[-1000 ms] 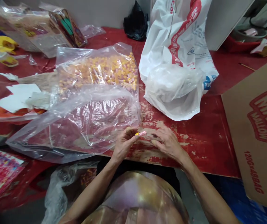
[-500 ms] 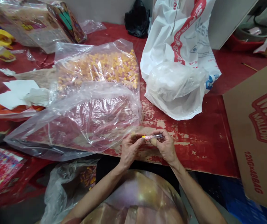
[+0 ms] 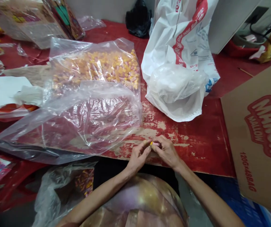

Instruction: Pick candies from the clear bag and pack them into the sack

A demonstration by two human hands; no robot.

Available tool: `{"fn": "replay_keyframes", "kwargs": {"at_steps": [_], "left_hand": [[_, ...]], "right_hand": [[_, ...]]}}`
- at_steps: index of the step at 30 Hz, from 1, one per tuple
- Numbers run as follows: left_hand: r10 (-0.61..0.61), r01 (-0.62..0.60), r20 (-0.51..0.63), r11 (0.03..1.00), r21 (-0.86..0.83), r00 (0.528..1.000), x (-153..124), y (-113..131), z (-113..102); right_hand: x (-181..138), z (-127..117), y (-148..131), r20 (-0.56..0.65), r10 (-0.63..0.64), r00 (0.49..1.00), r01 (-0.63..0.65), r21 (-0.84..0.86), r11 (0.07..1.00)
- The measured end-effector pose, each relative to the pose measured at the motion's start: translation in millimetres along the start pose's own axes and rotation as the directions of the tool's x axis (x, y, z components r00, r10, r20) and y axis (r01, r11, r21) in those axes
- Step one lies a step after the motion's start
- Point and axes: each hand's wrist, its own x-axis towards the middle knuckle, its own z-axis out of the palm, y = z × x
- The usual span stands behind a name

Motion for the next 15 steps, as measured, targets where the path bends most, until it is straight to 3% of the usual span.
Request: {"fn": "replay_keyframes", "kwargs": {"at_steps": [3,6,10,15], "left_hand": [[0.092,-0.096,0.031,0.976,0.197,0.995,8,-3,-6],[0.096,-0.082,-0.074,0.981,0.178,0.993,15,-7,-13],[-0.012,0.018,-0.112,0.998,0.054,0.994,19,-12,-21],[-0.036,0.044,-0.127,0.997,0.067,0.991,21,-13,-18]], "right_hand": [[6,-23,11,0.2,0.033,0.979,0.008,-0.198,0.98],[9,-31,19,0.295,0.038,0.955,0.086,-0.397,0.914],[6,-19,21,0.314,0.042,0.948,0.115,-0.465,0.878],[10,-9,29,0.257,-0.018,0.966,0.144,-0.482,0.864]]}}
